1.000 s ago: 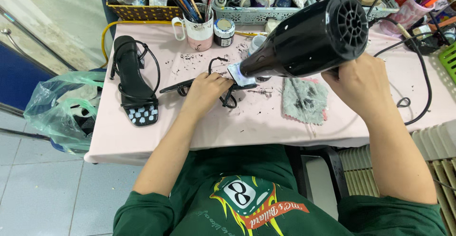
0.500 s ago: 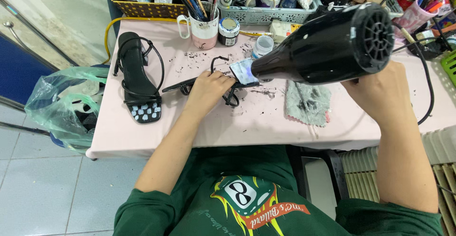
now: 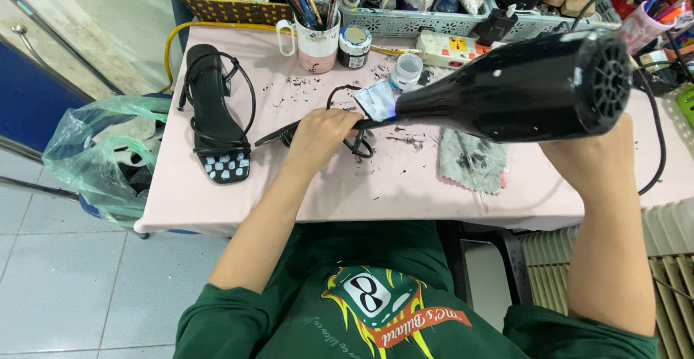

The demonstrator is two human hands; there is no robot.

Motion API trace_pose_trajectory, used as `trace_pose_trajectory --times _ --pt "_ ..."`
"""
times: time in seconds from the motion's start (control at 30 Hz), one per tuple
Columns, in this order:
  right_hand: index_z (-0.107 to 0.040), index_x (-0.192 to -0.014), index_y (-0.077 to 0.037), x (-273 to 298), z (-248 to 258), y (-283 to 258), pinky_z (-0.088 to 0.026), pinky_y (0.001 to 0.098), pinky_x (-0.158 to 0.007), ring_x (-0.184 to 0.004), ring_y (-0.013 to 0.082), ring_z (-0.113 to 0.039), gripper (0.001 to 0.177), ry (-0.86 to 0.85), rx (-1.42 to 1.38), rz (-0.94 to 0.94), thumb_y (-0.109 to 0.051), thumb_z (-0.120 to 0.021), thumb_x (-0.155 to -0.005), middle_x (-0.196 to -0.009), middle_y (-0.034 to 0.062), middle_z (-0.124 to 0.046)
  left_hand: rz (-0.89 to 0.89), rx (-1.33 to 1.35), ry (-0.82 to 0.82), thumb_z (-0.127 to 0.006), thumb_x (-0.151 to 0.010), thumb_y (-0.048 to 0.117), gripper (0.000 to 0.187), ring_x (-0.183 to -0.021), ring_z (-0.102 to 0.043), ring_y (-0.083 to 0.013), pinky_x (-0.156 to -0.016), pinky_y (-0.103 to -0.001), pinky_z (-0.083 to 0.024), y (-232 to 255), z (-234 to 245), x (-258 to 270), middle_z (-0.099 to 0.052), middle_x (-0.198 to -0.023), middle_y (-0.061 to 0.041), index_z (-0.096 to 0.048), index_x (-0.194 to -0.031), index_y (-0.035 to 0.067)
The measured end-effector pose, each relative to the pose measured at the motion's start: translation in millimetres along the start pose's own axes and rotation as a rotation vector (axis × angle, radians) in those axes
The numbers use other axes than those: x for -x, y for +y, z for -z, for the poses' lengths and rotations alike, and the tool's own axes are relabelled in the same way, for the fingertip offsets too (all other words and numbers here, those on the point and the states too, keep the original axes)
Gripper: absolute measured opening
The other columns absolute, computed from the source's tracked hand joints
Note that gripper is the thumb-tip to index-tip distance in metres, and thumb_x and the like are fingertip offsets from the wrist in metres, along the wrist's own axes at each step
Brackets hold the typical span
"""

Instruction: The person paints a checkered pattern on a pair of black high-heeled sandals using a small brush and white paint. They repeatedly use a hairdryer to dry the paint between applications, working on both the toe box and the straps of the shoes.

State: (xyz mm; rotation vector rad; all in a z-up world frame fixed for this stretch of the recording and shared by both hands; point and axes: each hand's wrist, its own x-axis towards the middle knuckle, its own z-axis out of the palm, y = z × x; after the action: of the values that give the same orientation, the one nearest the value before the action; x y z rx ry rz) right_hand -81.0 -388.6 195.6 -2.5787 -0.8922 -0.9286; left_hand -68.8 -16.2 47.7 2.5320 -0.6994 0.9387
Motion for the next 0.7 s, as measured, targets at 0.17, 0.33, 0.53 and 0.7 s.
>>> trace_pose_trajectory --times 0.17,0.33,0.53,0.7 --pt "-0.071 -0.112 -0.007 -11.8 -2.5 -3.3 -0.056 0.0394 -0.084 -0.098 0.0321 -0.072 0.020 0.041 -0.028 0.039 -0.008 -0.080 -0.094 -0.108 0.0110 -0.073 -0.046 0.004 0.021 -0.074 -0.083 0.015 0.023 -0.089 -0.070 -0.0186 -0.075 -0.034 -0.051 0.6 -3.6 -0.7 -0.074 -0.093 -0.001 -0.073 -0.106 0.011" --pt "-0.071 -0.104 -0.008 -18.2 -24.6 14.1 -0.054 0.0371 -0.076 -0.088 0.0289 -0.071 0.016 -0.044 0.082 0.079 -0.016 -0.084 -0.100 -0.099 0.0082 -0.073 -0.105 -0.138 -0.005 -0.075 -0.083 0.021 0.025 -0.089 -0.065 -0.0154 -0.074 -0.034 -0.047 -4.4 -9.9 0.9 -0.072 -0.088 0.003 -0.075 -0.106 0.011" --pt "-0.071 -0.106 -0.008 -21.2 -23.5 13.5 -0.052 0.0394 -0.072 -0.084 0.0328 -0.068 0.024 -0.117 0.114 0.086 -0.021 -0.086 -0.094 -0.095 0.0114 -0.071 -0.106 -0.182 -0.019 -0.070 -0.083 0.019 0.022 -0.093 -0.064 -0.0122 -0.079 -0.033 -0.046 -7.2 -13.8 6.3 -0.072 -0.094 0.007 -0.076 -0.104 0.014" --pt "-0.071 -0.104 -0.008 -24.7 -32.5 16.9 -0.052 0.0402 -0.071 -0.082 0.0326 -0.068 0.024 -0.110 0.158 0.100 -0.022 -0.086 -0.093 -0.092 0.0113 -0.071 -0.127 -0.227 -0.041 -0.067 -0.083 0.017 0.024 -0.093 -0.064 -0.0123 -0.080 -0.032 -0.046 -7.4 -14.6 5.5 -0.072 -0.091 0.006 -0.077 -0.105 0.016"
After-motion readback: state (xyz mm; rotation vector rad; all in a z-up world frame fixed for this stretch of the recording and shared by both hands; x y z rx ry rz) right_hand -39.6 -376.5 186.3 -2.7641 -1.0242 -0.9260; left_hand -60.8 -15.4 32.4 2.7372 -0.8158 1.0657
